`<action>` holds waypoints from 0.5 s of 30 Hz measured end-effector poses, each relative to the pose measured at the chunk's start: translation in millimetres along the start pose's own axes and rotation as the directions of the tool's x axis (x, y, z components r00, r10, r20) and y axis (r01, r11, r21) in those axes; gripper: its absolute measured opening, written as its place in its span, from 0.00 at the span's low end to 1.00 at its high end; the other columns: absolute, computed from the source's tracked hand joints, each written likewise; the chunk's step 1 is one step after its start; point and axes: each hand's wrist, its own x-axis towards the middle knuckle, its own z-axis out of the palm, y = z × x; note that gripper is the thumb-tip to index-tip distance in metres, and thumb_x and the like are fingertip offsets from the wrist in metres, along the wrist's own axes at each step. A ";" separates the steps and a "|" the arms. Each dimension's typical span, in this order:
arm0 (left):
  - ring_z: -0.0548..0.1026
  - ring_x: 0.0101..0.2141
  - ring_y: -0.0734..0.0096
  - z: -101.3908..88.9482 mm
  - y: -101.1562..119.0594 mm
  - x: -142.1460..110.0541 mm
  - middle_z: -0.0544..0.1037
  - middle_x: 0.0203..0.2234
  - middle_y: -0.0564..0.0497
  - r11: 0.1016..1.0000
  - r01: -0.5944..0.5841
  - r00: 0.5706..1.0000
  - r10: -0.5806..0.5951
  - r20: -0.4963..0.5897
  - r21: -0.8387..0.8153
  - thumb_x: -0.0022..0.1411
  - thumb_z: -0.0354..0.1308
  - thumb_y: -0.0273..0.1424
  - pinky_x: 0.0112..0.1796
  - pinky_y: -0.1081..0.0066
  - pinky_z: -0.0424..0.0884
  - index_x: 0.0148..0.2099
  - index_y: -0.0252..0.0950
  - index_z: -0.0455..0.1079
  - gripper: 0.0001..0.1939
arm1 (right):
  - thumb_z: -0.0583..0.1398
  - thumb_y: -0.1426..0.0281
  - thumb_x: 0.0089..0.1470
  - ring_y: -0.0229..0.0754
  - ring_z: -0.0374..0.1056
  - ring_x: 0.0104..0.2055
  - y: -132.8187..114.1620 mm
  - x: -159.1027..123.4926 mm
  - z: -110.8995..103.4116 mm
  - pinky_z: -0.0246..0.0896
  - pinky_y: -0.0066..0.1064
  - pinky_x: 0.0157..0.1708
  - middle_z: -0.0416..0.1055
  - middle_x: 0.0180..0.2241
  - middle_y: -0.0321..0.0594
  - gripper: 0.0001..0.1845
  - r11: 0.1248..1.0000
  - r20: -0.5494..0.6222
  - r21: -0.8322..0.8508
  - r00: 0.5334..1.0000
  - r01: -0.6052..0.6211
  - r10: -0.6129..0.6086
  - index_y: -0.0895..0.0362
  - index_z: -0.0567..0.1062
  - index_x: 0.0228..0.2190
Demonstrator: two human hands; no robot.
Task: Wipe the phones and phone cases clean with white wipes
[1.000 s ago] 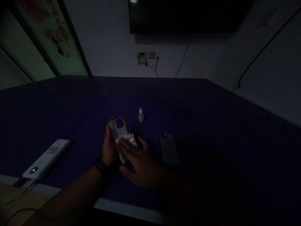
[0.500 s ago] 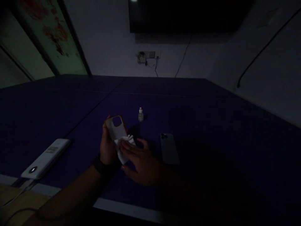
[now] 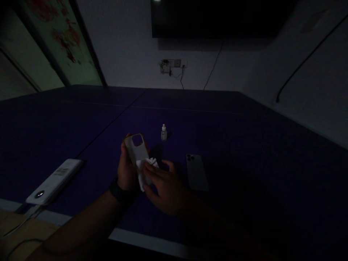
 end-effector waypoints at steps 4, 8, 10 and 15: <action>0.77 0.32 0.67 -1.0 -2.1 0.3 0.80 0.37 0.53 0.999 0.035 0.999 -0.035 0.012 0.001 0.71 0.53 0.50 0.37 0.69 0.73 0.66 0.54 0.64 0.25 | 0.55 0.68 0.63 0.53 0.53 0.72 -8.0 1.4 3.7 0.48 0.59 0.68 0.53 0.70 0.56 0.36 0.999 0.050 -0.028 0.998 -0.047 0.048 0.64 0.56 0.69; 0.78 0.33 0.68 -0.8 -1.3 1.1 0.80 0.38 0.53 0.996 0.075 0.997 -0.074 0.025 -0.057 0.70 0.53 0.50 0.39 0.69 0.75 0.66 0.54 0.63 0.25 | 0.56 0.68 0.61 0.53 0.47 0.74 -7.3 1.0 3.6 0.48 0.58 0.68 0.48 0.72 0.54 0.38 0.999 0.089 -0.026 0.995 0.045 -0.043 0.65 0.56 0.69; 0.78 0.33 0.69 -1.3 -1.0 2.3 0.79 0.38 0.52 0.996 0.068 0.997 -0.067 0.029 -0.056 0.70 0.53 0.50 0.37 0.69 0.75 0.66 0.53 0.61 0.25 | 0.56 0.69 0.61 0.51 0.55 0.72 -4.1 -0.1 1.6 0.46 0.58 0.68 0.54 0.70 0.51 0.34 0.998 0.044 -0.029 0.998 0.049 -0.048 0.61 0.60 0.67; 0.77 0.32 0.68 -2.1 -3.5 3.1 0.79 0.39 0.51 0.998 0.048 0.998 -0.046 0.037 -0.038 0.70 0.52 0.52 0.34 0.69 0.75 0.67 0.50 0.60 0.27 | 0.53 0.69 0.66 0.49 0.67 0.65 -2.9 -1.8 1.1 0.47 0.58 0.68 0.66 0.65 0.50 0.26 0.999 -0.037 -0.051 0.999 -0.006 0.004 0.58 0.67 0.63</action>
